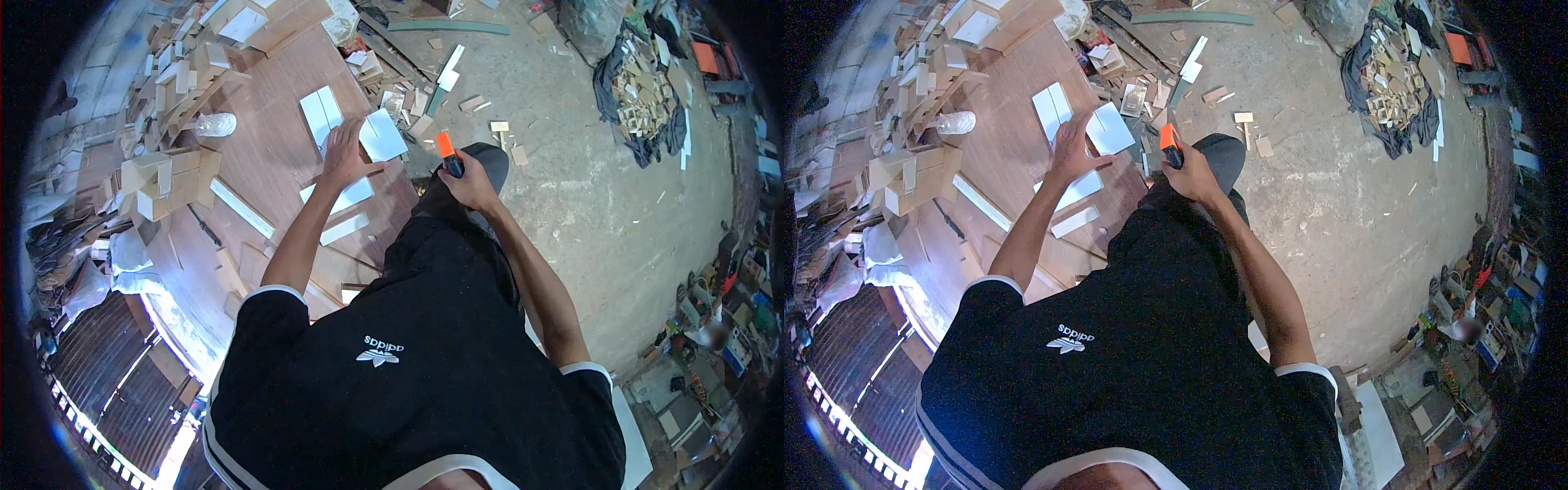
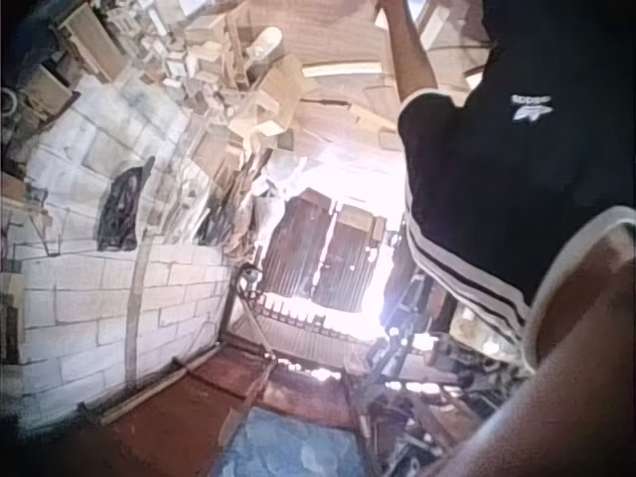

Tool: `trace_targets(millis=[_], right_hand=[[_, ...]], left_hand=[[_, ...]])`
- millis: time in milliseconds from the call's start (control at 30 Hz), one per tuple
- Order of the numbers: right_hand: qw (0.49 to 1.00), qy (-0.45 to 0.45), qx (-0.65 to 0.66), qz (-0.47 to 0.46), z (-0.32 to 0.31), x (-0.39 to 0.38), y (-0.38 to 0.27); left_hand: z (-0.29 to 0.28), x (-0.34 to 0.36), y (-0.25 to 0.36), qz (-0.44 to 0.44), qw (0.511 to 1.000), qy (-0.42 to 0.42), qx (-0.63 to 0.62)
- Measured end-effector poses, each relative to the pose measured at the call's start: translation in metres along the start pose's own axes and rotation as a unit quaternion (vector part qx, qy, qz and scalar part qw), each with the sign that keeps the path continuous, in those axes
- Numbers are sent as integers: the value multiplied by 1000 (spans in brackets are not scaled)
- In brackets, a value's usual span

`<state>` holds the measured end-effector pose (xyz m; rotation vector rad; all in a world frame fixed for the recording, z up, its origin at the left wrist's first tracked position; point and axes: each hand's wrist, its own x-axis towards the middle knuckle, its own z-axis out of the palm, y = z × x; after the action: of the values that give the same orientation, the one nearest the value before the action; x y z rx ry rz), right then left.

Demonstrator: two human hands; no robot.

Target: Use a hand saw to cut a small block of wood on a workshop table.

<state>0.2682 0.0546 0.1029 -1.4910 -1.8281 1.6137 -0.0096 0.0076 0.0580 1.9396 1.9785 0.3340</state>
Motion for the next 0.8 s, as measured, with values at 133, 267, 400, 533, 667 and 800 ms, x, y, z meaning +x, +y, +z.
trace_targets(millis=[133, 267, 400, 533, 667, 800], right_hand=[[1000, 5, 27, -2, -1, -3, 3], [1000, -5, -9, 17, -1, 0, 10], [1000, -6, 6, 18, 2, -1, 11], [1000, -11, -11, 24, 0, -1, 7], [1000, -9, -15, 18, -2, -2, 3], [1000, -15, 8, 18, -6, -8, -9]], left_hand=[[9, -2, -10, 5, 1000, 1, -13], [15, -4, -13, 1, 999, 10, -51], [17, -3, -17, 42, 995, 49, -76], [12, -1, -7, 42, 997, 46, -46], [5, 1, -1, 22, 999, 15, -25], [11, 1, -8, 28, 999, 11, -30]])
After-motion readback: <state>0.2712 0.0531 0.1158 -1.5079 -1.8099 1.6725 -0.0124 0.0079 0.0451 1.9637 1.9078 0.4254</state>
